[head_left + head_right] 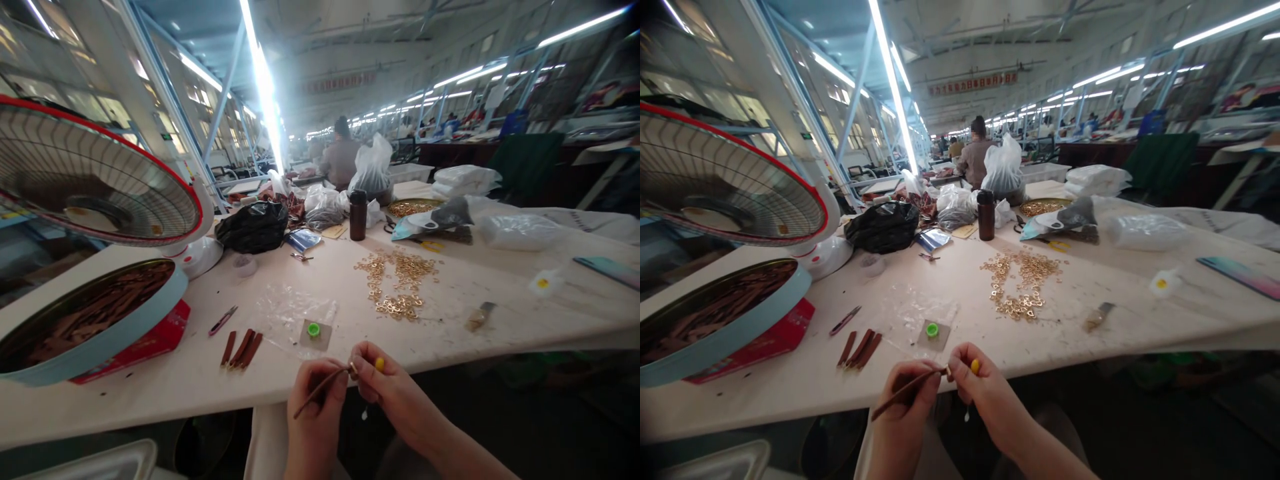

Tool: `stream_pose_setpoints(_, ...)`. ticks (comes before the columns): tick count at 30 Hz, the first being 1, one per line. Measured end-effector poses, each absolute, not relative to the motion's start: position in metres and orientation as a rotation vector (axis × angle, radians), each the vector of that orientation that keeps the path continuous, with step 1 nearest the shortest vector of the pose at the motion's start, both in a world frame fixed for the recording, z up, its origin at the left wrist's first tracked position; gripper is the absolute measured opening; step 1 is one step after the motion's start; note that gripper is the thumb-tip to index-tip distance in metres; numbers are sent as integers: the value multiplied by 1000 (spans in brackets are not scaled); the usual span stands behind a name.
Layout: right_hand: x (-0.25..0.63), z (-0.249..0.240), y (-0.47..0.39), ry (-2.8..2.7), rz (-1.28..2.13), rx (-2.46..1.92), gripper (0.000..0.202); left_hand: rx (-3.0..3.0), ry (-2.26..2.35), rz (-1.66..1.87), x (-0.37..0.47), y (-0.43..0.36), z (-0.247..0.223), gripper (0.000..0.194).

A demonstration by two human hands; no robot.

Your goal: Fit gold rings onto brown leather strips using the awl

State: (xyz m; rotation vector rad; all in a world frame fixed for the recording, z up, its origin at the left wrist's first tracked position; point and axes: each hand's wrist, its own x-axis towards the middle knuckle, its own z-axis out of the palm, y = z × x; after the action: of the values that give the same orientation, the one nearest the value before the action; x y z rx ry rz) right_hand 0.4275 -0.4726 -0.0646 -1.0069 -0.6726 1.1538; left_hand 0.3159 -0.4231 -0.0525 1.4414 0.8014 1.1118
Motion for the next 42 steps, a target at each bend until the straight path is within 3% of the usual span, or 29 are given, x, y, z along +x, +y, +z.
stream_pose_setpoints(4, 428, -63, -474, -958, 898, -1260, 37, 1571, 749, 1244, 313, -423, -55, 6)
stream_pose_setpoints(15, 434, -66, -477, -1268, 773, -1448, 25, 1814, 676, 1270, 310, -419, -65, 16)
stream_pose_setpoints(29, 435, -69, -479, -1522, 648, -1580, 22, 1717, 737, 1113, 311, -420, -74, 9)
stream_pose_setpoints(37, 436, -71, -475, -1633, 413, -1632, 16, 1301, 901, 758, 317, -410, -61, 10)
stream_pose_setpoints(42, 441, -68, -477, -1520, 681, -1522, 21, 1234, 932, 721, 315, -409, -63, 14)
